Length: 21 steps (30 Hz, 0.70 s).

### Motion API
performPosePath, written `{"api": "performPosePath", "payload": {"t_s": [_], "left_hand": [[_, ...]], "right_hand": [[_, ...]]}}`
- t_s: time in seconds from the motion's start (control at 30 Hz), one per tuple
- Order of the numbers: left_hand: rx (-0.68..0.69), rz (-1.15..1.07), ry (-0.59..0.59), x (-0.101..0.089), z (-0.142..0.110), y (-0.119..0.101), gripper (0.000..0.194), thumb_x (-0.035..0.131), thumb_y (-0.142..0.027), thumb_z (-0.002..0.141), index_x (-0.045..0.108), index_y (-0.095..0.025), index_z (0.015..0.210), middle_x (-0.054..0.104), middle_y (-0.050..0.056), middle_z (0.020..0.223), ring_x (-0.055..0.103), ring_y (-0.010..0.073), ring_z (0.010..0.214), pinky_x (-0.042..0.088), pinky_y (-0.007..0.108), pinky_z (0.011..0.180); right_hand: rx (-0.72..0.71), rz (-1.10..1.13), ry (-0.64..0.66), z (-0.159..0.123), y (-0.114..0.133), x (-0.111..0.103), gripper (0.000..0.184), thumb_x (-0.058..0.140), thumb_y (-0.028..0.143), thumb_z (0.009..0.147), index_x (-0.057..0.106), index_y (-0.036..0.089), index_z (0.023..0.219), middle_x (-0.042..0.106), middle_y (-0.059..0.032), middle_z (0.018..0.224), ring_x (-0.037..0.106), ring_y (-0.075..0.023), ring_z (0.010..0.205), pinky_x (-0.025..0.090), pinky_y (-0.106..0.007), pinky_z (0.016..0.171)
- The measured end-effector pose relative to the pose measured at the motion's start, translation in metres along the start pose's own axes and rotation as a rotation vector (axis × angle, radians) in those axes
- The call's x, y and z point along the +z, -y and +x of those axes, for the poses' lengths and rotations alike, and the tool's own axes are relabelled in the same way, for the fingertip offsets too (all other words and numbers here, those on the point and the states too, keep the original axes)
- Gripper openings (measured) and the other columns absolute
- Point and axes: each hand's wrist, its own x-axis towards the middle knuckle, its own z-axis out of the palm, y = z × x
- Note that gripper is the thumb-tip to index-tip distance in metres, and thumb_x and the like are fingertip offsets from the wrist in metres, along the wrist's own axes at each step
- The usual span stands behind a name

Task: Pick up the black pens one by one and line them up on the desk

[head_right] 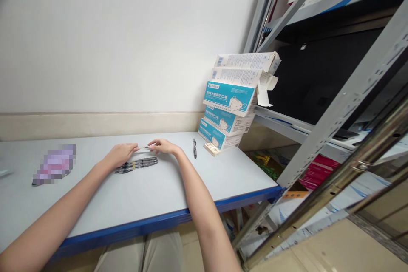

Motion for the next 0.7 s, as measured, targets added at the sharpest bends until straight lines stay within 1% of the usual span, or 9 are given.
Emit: {"api": "performPosePath", "payload": {"t_s": [0.07, 0.13, 0.23, 0.33, 0.43, 0.57, 0.6, 0.63, 0.7], "left_hand": [[-0.012, -0.022, 0.000, -0.001, 0.000, 0.001, 0.038, 0.020, -0.039, 0.091, 0.052, -0.020, 0.084, 0.065, 0.008, 0.086, 0.060, 0.0204, 0.078, 0.037, 0.027, 0.064], [-0.026, -0.051, 0.011, -0.001, 0.000, 0.003, 0.038, 0.020, -0.039, 0.091, 0.052, -0.020, 0.084, 0.065, 0.007, 0.086, 0.060, 0.0197, 0.080, 0.037, 0.027, 0.065], [-0.058, -0.075, 0.014, -0.002, -0.002, 0.006, 0.038, 0.020, -0.038, 0.091, 0.053, -0.020, 0.084, 0.065, 0.007, 0.084, 0.059, 0.0193, 0.080, 0.037, 0.027, 0.066], [-0.069, -0.088, 0.003, -0.004, -0.003, 0.008, 0.038, 0.020, -0.038, 0.091, 0.052, -0.020, 0.082, 0.064, 0.006, 0.082, 0.059, 0.0195, 0.078, 0.037, 0.027, 0.066], [-0.038, -0.113, 0.024, -0.004, -0.003, 0.007, 0.039, 0.019, -0.039, 0.091, 0.052, -0.021, 0.080, 0.064, 0.006, 0.079, 0.059, 0.0193, 0.075, 0.036, 0.027, 0.064], [0.020, -0.100, 0.030, -0.002, -0.002, -0.001, 0.042, 0.017, -0.041, 0.091, 0.051, -0.020, 0.078, 0.063, 0.006, 0.076, 0.058, 0.0193, 0.071, 0.035, 0.027, 0.061], [0.024, -0.090, 0.027, -0.001, -0.002, -0.003, 0.043, 0.017, -0.042, 0.091, 0.051, -0.020, 0.078, 0.063, 0.006, 0.076, 0.058, 0.0196, 0.070, 0.035, 0.027, 0.061], [0.024, -0.082, 0.027, 0.000, -0.002, -0.004, 0.043, 0.017, -0.042, 0.091, 0.052, -0.019, 0.078, 0.063, 0.007, 0.076, 0.058, 0.0198, 0.070, 0.035, 0.028, 0.061], [0.018, -0.076, 0.032, 0.000, -0.002, -0.006, 0.043, 0.017, -0.042, 0.091, 0.052, -0.019, 0.081, 0.063, 0.007, 0.076, 0.059, 0.0199, 0.071, 0.036, 0.028, 0.062]], "right_hand": [[-0.011, 0.014, -0.006, 0.001, -0.001, 0.000, 0.028, 0.052, 0.022, 0.080, 0.062, 0.012, 0.104, 0.064, -0.0037, 0.077, 0.052, -0.0084, 0.057, 0.042, -0.021, 0.058], [-0.022, -0.023, -0.071, 0.002, -0.004, 0.000, 0.024, 0.052, 0.016, 0.077, 0.065, 0.012, 0.097, 0.064, -0.0026, 0.074, 0.050, -0.0077, 0.054, 0.042, -0.021, 0.056], [-0.006, -0.094, -0.157, 0.003, -0.010, -0.004, 0.021, 0.053, 0.016, 0.076, 0.067, 0.014, 0.091, 0.064, -0.0020, 0.074, 0.052, -0.0086, 0.058, 0.041, -0.020, 0.058], [0.015, -0.125, -0.196, 0.001, -0.011, -0.008, 0.021, 0.052, 0.017, 0.076, 0.067, 0.015, 0.091, 0.064, -0.0020, 0.074, 0.054, -0.0099, 0.064, 0.042, -0.021, 0.060], [0.023, -0.116, -0.174, -0.001, -0.007, -0.009, 0.021, 0.052, 0.016, 0.075, 0.067, 0.013, 0.090, 0.063, -0.0025, 0.073, 0.053, -0.0101, 0.062, 0.041, -0.021, 0.059], [-0.028, -0.073, -0.070, -0.001, -0.002, -0.004, 0.019, 0.053, 0.016, 0.074, 0.065, 0.012, 0.088, 0.060, -0.0017, 0.069, 0.051, -0.0099, 0.060, 0.041, -0.022, 0.058], [-0.039, -0.072, -0.071, -0.001, -0.002, -0.003, 0.020, 0.056, 0.016, 0.073, 0.064, 0.013, 0.091, 0.060, -0.0009, 0.069, 0.051, -0.0101, 0.061, 0.042, -0.022, 0.060], [-0.046, -0.068, -0.093, -0.001, -0.002, -0.002, 0.026, 0.061, 0.016, 0.069, 0.061, 0.015, 0.095, 0.060, -0.0001, 0.070, 0.052, -0.0102, 0.063, 0.042, -0.022, 0.061], [-0.045, -0.043, -0.158, -0.001, -0.003, -0.002, 0.044, 0.068, 0.013, 0.062, 0.056, 0.017, 0.104, 0.060, 0.0009, 0.075, 0.053, -0.0101, 0.066, 0.043, -0.022, 0.064]]}}
